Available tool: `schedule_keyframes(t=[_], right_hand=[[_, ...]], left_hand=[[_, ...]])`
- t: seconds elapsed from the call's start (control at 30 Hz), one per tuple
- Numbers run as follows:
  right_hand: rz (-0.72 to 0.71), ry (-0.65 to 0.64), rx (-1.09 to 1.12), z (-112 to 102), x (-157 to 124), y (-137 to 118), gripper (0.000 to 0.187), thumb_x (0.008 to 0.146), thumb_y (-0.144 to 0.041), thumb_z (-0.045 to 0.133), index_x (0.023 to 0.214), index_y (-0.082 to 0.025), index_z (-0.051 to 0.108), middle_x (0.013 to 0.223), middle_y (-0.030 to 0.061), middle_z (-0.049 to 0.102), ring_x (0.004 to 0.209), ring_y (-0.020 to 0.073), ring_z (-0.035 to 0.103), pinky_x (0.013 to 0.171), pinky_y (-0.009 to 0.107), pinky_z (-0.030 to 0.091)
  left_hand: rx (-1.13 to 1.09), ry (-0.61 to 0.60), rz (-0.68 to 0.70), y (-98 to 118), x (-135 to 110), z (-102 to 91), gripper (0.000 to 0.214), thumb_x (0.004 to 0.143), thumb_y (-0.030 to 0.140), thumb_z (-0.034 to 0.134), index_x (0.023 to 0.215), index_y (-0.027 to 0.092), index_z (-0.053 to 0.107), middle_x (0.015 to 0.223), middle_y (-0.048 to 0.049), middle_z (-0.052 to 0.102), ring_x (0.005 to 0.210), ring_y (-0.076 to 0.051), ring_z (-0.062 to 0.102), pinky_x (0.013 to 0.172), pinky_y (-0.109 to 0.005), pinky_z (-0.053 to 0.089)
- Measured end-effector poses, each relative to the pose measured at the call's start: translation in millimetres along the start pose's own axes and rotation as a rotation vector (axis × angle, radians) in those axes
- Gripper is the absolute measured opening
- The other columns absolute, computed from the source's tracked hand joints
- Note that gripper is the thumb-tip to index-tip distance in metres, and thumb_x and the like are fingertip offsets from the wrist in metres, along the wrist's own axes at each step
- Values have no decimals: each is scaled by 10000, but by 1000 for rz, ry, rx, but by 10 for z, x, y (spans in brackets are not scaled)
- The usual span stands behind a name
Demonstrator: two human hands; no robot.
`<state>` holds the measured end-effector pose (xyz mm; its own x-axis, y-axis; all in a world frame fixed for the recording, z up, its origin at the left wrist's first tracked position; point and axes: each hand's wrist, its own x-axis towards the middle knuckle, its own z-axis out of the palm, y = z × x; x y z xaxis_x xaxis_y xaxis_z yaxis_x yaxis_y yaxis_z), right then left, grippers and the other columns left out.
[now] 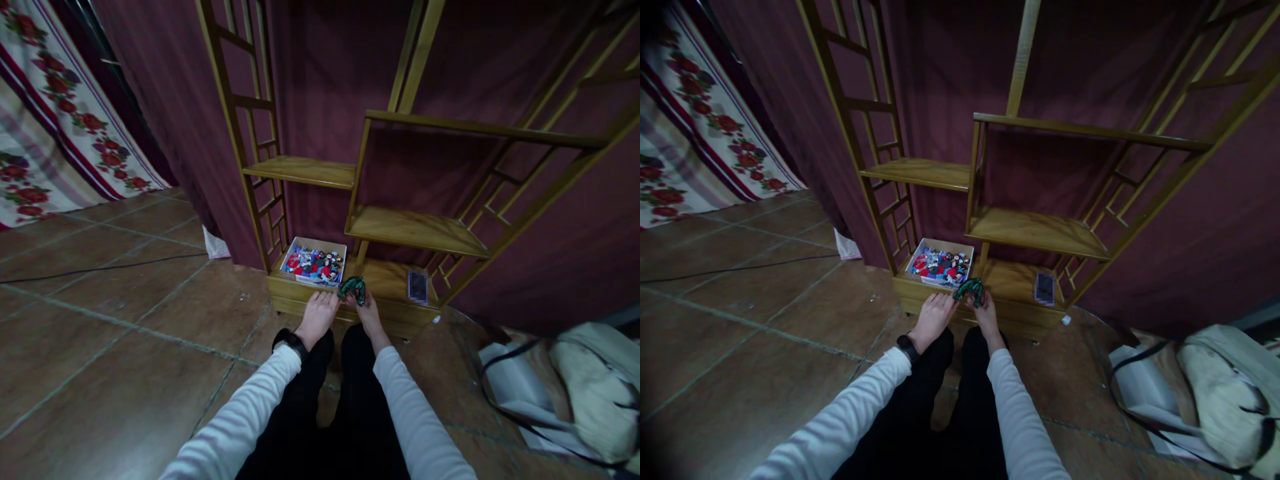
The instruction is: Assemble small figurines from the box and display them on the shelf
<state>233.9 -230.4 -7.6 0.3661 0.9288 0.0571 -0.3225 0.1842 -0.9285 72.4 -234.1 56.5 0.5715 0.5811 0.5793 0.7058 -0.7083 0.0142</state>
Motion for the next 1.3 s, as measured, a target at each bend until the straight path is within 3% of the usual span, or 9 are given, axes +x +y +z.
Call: schedule_keyframes(t=[0.33, 0.6, 0.8, 1.13, 1.3], right_hand=[[-11, 44, 5, 13, -42, -137, 377, 516, -306, 751, 806, -210, 529, 869, -10, 624, 808, 162, 590, 713, 327, 533], [-30, 48, -27, 19, -32, -169, 387, 542, -287, 739, 874, -199, 559, 823, -10, 628, 737, 143, 583, 694, 311, 516], [-107, 40, -163, 74, -1, -103, 376, 565, -286, 724, 906, -195, 592, 858, 19, 655, 754, 159, 598, 741, 318, 488], [-290, 73, -592, 98, 39, 31, 233, 679, -307, 613, 887, -204, 599, 862, 30, 631, 766, 171, 594, 735, 306, 474], [-216, 15, -603, 97, 69, 74, 214, 703, -328, 583, 888, -220, 574, 834, 22, 664, 758, 188, 633, 716, 314, 487]], left_hand=[[-378, -50, -384, -46, 81, 148, 135, 839, 299, 521, 867, 191, 598, 846, -77, 659, 791, -195, 591, 687, -276, 387], [-1010, 115, -693, -175, 105, 471, 115, 690, 266, 665, 719, 168, 611, 718, -26, 653, 669, -150, 573, 651, -239, 407], [-1504, 162, -917, -193, 116, 536, 280, 608, 244, 730, 838, 139, 610, 704, -27, 661, 643, -128, 593, 606, -222, 439], [-1723, 63, -1131, -278, 42, 483, 249, 631, 205, 747, 814, 124, 599, 715, -59, 677, 607, -109, 620, 535, -186, 462], [-1841, -8, -1217, -356, 34, 493, 162, 680, 140, 715, 805, 122, 613, 726, -66, 683, 598, -93, 626, 533, -163, 480]])
